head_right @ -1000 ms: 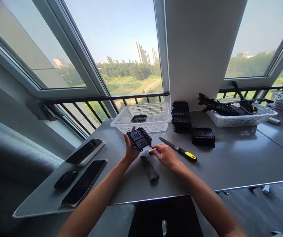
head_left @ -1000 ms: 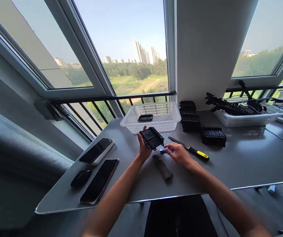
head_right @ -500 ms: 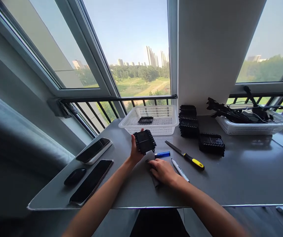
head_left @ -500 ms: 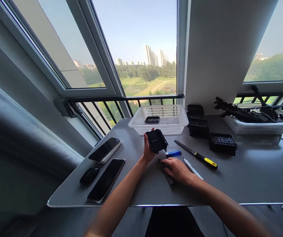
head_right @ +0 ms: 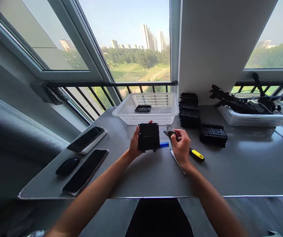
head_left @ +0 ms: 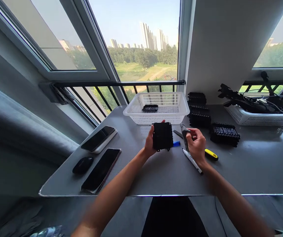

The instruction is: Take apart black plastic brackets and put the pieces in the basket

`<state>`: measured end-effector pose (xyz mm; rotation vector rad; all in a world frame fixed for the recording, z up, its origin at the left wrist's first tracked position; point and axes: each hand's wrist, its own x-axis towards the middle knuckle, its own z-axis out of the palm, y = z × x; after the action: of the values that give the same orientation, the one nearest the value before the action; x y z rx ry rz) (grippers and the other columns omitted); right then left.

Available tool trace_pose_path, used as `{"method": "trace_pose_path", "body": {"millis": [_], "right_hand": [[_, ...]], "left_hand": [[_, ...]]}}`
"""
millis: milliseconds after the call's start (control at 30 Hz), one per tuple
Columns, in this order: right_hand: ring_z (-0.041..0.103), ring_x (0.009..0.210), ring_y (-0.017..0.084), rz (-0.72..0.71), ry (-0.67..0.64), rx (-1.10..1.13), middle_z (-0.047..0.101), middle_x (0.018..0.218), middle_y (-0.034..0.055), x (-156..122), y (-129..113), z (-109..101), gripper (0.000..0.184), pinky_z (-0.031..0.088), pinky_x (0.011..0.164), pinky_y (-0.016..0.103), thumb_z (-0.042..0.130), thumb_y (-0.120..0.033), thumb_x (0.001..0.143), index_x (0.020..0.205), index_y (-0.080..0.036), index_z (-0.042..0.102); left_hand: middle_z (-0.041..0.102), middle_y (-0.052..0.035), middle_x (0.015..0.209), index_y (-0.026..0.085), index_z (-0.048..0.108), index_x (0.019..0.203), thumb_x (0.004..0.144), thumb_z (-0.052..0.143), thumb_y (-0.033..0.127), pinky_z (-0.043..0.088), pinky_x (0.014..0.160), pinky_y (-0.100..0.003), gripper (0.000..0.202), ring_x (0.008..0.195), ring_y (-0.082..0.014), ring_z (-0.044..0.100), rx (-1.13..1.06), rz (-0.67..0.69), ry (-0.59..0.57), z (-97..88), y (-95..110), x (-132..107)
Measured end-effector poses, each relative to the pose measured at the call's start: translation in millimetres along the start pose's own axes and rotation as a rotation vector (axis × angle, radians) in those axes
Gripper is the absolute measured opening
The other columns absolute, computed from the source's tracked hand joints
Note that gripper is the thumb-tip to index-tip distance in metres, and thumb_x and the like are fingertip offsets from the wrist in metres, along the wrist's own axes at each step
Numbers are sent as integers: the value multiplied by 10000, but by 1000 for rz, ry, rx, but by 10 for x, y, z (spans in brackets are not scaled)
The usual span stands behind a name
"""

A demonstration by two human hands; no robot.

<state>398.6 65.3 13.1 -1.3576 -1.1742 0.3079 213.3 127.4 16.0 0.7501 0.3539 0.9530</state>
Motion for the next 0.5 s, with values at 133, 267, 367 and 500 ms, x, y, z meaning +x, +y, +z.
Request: {"method": "trace_pose_path", "body": {"millis": [133,267,367,500], "right_hand": [[603,861,200,-134,-125,-28,648,958,68,-31,-27,22,242,475,734,315,504,-301,859,1014,-197,659],[598,1011,232,-127,-232,51,631,1108,91,-76,-28,94,244,499,782,339,517,-323,867,1063,-214,612],[623,991,235,-97,-293,103,655,1105,83,-78,-8,100,245,499,813,356,530,-355,881,1077,-220,586],[650,888,228,-113,-311,32,701,955,52,-57,1,43,262,497,783,347,525,-406,900,1075,-232,615]], "left_hand": [[612,-88,1276,253,360,1447,901,407,585,434,1004,-455,641,1102,-263,614,11,-69,-71,82,-118,-40],[608,-94,1285,237,344,1457,895,432,576,407,1029,-460,663,1146,-285,589,-4,-50,-95,102,-146,-50],[622,-99,1264,226,367,1448,889,447,573,422,1014,-453,663,1122,-288,603,4,-68,-94,86,-125,-48],[643,-96,1225,229,407,1426,893,439,574,456,973,-438,635,1051,-269,636,24,-93,-94,77,-123,-46]]}}
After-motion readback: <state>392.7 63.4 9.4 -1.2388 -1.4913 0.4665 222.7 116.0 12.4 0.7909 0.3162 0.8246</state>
